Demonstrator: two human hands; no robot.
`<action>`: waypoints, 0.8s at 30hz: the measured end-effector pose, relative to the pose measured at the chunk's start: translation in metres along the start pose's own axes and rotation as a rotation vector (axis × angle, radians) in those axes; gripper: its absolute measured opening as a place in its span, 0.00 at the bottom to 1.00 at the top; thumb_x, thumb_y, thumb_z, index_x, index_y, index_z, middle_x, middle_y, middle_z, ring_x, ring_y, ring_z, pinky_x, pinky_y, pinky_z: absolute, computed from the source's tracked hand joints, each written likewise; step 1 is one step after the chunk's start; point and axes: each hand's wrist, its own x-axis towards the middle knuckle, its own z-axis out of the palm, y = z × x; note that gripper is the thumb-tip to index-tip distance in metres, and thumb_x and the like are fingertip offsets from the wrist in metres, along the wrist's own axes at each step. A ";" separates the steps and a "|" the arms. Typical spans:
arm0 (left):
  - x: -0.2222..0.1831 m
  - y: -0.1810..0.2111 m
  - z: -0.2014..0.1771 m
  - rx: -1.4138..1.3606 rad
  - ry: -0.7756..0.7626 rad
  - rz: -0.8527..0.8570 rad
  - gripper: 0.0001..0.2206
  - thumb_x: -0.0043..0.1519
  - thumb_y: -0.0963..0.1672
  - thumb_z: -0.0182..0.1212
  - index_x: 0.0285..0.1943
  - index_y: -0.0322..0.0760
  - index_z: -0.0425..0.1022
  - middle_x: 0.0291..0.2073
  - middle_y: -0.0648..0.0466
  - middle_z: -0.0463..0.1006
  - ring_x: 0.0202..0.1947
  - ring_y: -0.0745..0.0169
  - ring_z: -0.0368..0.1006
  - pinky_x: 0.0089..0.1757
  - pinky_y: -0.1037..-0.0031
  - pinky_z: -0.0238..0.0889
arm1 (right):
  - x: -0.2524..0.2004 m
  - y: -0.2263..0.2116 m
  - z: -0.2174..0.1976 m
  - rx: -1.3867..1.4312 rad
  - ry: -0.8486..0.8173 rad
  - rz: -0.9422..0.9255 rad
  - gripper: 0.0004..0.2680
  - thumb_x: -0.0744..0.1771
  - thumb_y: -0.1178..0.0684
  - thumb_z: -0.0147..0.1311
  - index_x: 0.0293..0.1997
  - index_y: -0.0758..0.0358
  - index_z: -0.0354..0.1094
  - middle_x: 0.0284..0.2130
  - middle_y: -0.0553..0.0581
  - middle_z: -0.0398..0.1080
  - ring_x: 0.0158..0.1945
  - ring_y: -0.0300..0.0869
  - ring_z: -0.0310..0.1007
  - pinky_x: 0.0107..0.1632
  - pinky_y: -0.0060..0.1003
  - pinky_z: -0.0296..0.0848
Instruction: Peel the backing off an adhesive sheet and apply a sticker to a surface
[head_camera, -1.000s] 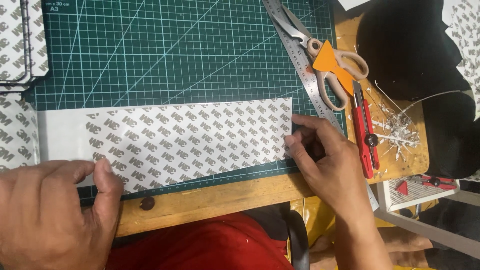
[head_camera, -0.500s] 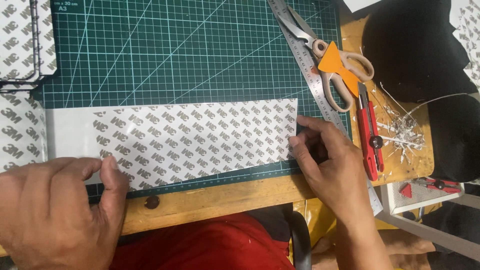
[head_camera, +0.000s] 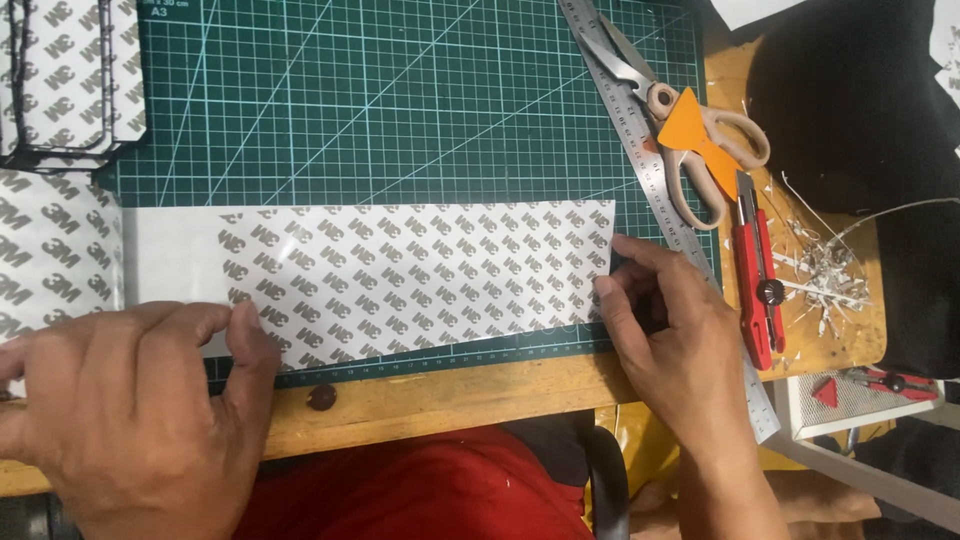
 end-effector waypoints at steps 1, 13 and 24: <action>0.000 0.000 0.001 -0.006 -0.011 -0.003 0.13 0.81 0.48 0.75 0.46 0.42 0.81 0.41 0.56 0.84 0.48 0.48 0.81 0.64 0.54 0.55 | 0.000 0.001 0.000 -0.009 0.010 -0.029 0.14 0.69 0.53 0.57 0.61 0.64 0.68 0.36 0.52 0.75 0.35 0.39 0.74 0.38 0.36 0.75; 0.016 0.005 -0.007 -0.060 0.059 -0.003 0.13 0.76 0.44 0.79 0.40 0.43 0.78 0.36 0.58 0.83 0.40 0.55 0.76 0.57 0.58 0.49 | -0.002 0.005 0.008 -0.072 0.056 -0.047 0.13 0.69 0.53 0.58 0.61 0.64 0.69 0.34 0.53 0.75 0.34 0.43 0.72 0.41 0.39 0.71; 0.020 0.007 -0.005 -0.120 0.110 -0.004 0.11 0.74 0.42 0.77 0.41 0.41 0.77 0.34 0.58 0.77 0.36 0.54 0.73 0.55 0.58 0.47 | -0.007 0.011 0.016 -0.127 0.125 -0.162 0.12 0.71 0.56 0.57 0.60 0.69 0.68 0.37 0.57 0.74 0.38 0.47 0.73 0.46 0.43 0.72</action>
